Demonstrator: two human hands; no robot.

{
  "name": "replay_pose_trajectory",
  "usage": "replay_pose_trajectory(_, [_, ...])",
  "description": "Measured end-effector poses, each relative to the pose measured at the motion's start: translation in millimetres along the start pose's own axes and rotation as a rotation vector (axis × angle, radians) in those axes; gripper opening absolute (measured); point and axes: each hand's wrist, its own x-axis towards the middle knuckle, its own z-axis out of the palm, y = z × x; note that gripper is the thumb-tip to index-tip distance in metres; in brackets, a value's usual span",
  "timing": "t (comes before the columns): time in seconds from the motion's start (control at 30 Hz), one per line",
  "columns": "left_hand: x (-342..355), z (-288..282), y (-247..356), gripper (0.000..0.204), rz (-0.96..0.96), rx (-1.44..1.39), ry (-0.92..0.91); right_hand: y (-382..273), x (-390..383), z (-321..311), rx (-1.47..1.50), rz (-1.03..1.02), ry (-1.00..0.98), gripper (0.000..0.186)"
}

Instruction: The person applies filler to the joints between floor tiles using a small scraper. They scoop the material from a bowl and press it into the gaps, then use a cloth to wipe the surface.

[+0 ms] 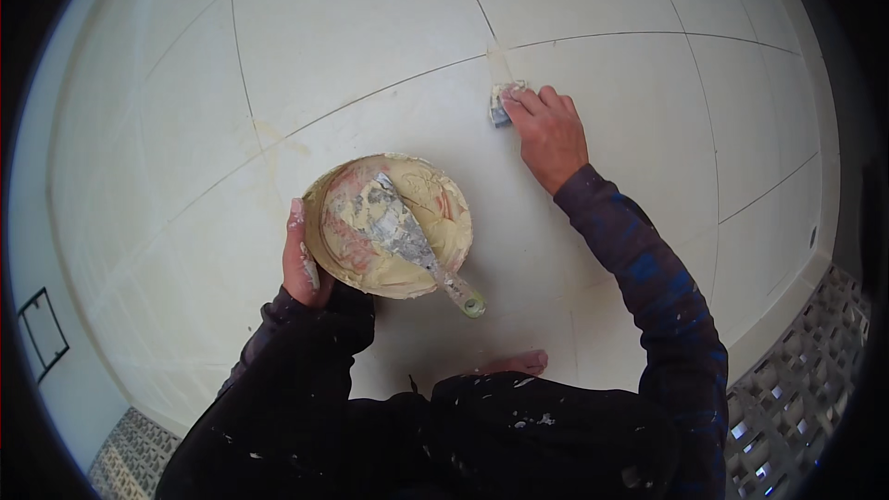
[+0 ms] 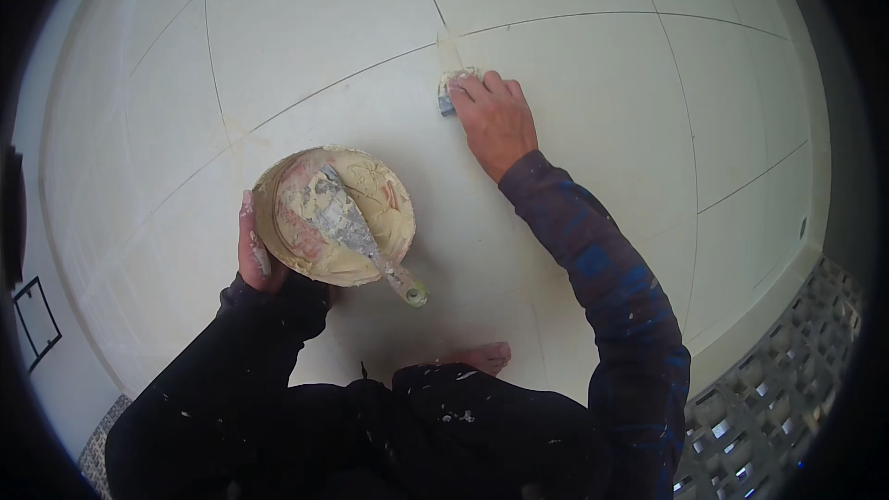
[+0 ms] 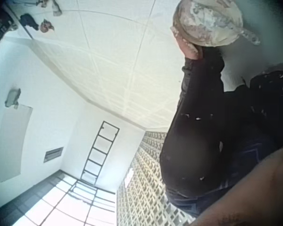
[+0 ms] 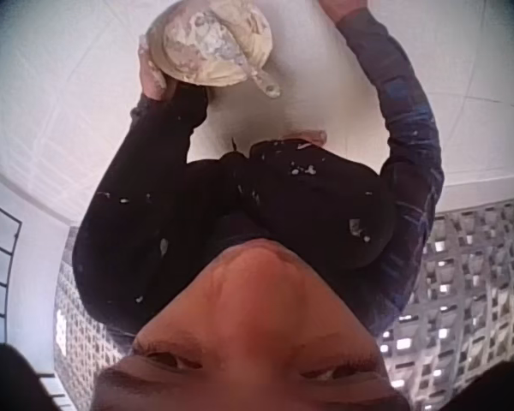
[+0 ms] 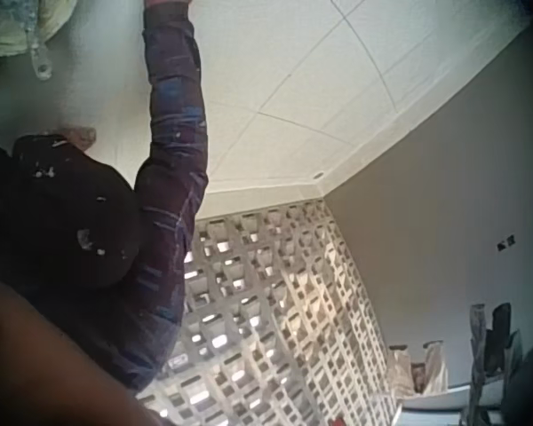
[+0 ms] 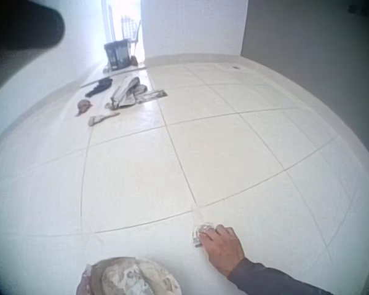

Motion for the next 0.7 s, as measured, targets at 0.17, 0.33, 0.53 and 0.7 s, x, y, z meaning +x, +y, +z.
replay_pose_trajectory(0.17, [-4.4, 19.0, 35.8, 0.063, -0.068, -0.038, 0.052, -20.3, -7.7, -56.1, 0.339, 0.171, -0.387, 0.030])
replay_pose_trajectory(0.33, [13.4, 35.4, 41.8, 0.061, -0.136, -0.108, -0.029, 39.5, 103.9, -37.2, 0.259, 0.202, 0.022, 0.027])
replay_pose_trajectory(0.53, [22.4, -16.0, 12.8, 0.048, 0.068, -0.140, -0.077, -47.4, 110.5, 52.7, -0.181, 0.164, 0.034, 0.022])
replay_pose_trajectory(0.7, [28.6, -16.4, 27.7, 0.035, 0.160, -0.232, -0.191, -109.2, 130.6, 69.1, -0.029, 0.021, 0.033, 0.022])
